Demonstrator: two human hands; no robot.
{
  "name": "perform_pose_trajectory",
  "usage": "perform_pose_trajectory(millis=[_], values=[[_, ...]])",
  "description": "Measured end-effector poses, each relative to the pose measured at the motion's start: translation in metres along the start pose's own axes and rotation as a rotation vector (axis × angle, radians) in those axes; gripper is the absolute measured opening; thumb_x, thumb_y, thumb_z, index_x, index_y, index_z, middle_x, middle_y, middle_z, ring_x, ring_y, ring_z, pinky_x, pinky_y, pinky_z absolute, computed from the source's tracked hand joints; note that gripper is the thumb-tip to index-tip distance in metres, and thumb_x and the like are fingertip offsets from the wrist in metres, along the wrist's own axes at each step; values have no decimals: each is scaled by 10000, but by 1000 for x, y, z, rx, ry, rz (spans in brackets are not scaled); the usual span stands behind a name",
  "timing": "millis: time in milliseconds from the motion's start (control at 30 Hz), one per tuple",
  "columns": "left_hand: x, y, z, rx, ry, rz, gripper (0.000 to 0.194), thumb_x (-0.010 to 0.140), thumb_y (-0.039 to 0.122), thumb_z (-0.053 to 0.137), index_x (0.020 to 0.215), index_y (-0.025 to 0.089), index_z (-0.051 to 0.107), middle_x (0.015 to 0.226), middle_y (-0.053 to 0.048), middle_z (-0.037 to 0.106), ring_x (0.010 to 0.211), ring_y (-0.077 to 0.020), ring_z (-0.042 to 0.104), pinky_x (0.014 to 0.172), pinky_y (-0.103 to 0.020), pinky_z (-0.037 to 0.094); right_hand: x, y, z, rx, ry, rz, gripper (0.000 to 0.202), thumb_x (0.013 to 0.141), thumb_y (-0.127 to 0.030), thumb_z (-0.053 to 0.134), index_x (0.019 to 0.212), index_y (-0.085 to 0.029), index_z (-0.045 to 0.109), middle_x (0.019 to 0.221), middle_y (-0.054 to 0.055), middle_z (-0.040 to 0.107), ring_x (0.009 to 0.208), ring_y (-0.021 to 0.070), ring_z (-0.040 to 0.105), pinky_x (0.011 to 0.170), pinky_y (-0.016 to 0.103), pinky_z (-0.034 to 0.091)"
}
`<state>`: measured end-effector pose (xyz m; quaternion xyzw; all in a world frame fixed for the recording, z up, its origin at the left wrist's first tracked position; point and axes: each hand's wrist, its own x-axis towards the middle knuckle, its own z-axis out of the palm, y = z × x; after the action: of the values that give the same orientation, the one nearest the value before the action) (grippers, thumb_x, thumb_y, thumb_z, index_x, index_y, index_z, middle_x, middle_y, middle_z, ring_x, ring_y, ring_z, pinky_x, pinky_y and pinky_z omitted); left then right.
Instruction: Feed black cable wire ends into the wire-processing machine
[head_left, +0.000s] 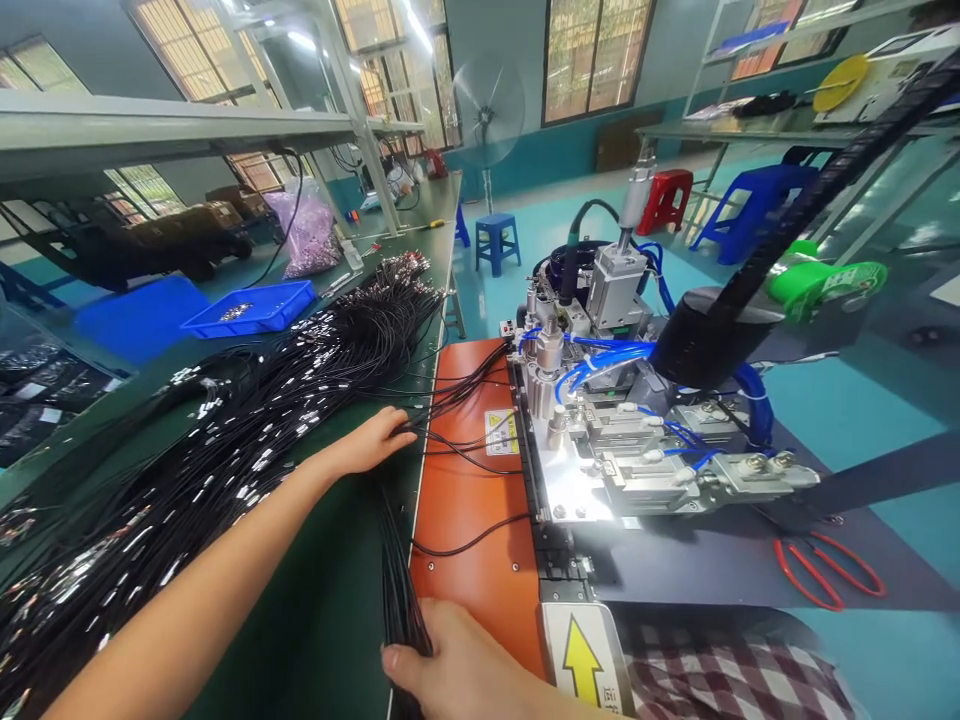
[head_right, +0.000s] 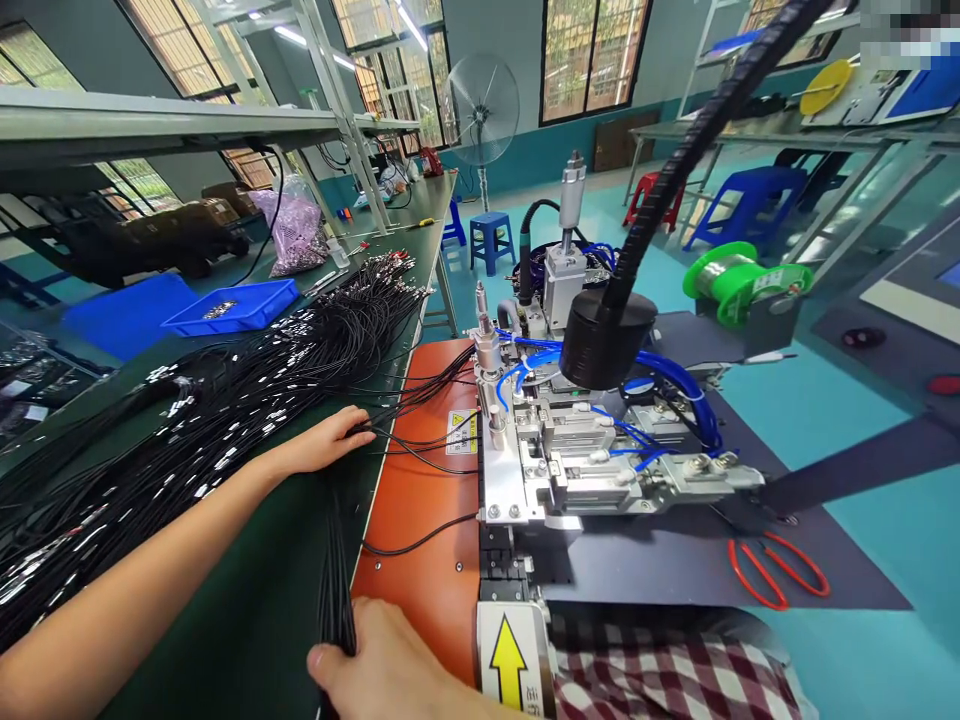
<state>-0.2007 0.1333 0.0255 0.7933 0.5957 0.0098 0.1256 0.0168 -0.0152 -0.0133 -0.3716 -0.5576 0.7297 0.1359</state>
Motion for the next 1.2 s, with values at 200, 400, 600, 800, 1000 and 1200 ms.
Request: perform_pose_trajectory(millis=[200, 400, 600, 800, 1000, 1200], values=[[-35, 54, -11, 142, 150, -45, 446, 777, 456, 585, 1104, 168, 488, 1116, -127, 506, 1068, -314, 463, 852, -439, 376, 2, 3, -1, -37, 7, -26, 236, 792, -308, 546, 959, -180, 653, 726, 18, 645, 704, 199, 621, 618, 264, 449], [-55, 98, 12, 319, -242, 207, 154, 666, 162, 693, 585, 160, 563, 628, -51, 602, 659, -240, 606, 638, -341, 428, 2, 8, 0, -44, 23, -43, 204, 792, -305, 550, 929, -181, 637, 762, 26, 640, 780, 221, 617, 670, 284, 446], [-47, 94, 18, 333, -217, 265, 121, 785, 80, 475, 776, 142, 579, 710, -86, 636, 619, -231, 614, 614, -341, 426, 0, 12, 3, -7, 33, -22, 238, 806, -332, 555, 989, -193, 617, 895, 44, 647, 904, 247, 606, 742, 301, 446], [-29, 80, -1, 225, -156, 204, 229, 897, 162, 346, 950, 146, 568, 865, -86, 650, 746, -213, 620, 661, -309, 437, -8, 0, 5, -211, 34, 42, 390, 825, -374, 542, 1182, -220, 554, 1190, 97, 576, 1114, 292, 527, 854, 339, 421], [-38, 32, -20, 95, -294, 199, 343, 813, 42, 389, 940, 225, 649, 918, -18, 668, 866, -165, 616, 732, -244, 444, -24, -13, -16, -448, 85, -3, 380, 819, -257, 522, 1186, -168, 571, 1081, 125, 622, 1019, 295, 570, 852, 378, 420], [-43, 20, -24, 69, -369, 181, 333, 793, 58, 411, 865, 230, 687, 924, -31, 618, 880, -174, 593, 780, -259, 433, -34, -5, -31, -430, 135, -109, 254, 802, -237, 544, 1037, -187, 627, 948, 78, 660, 871, 245, 609, 735, 324, 451]])
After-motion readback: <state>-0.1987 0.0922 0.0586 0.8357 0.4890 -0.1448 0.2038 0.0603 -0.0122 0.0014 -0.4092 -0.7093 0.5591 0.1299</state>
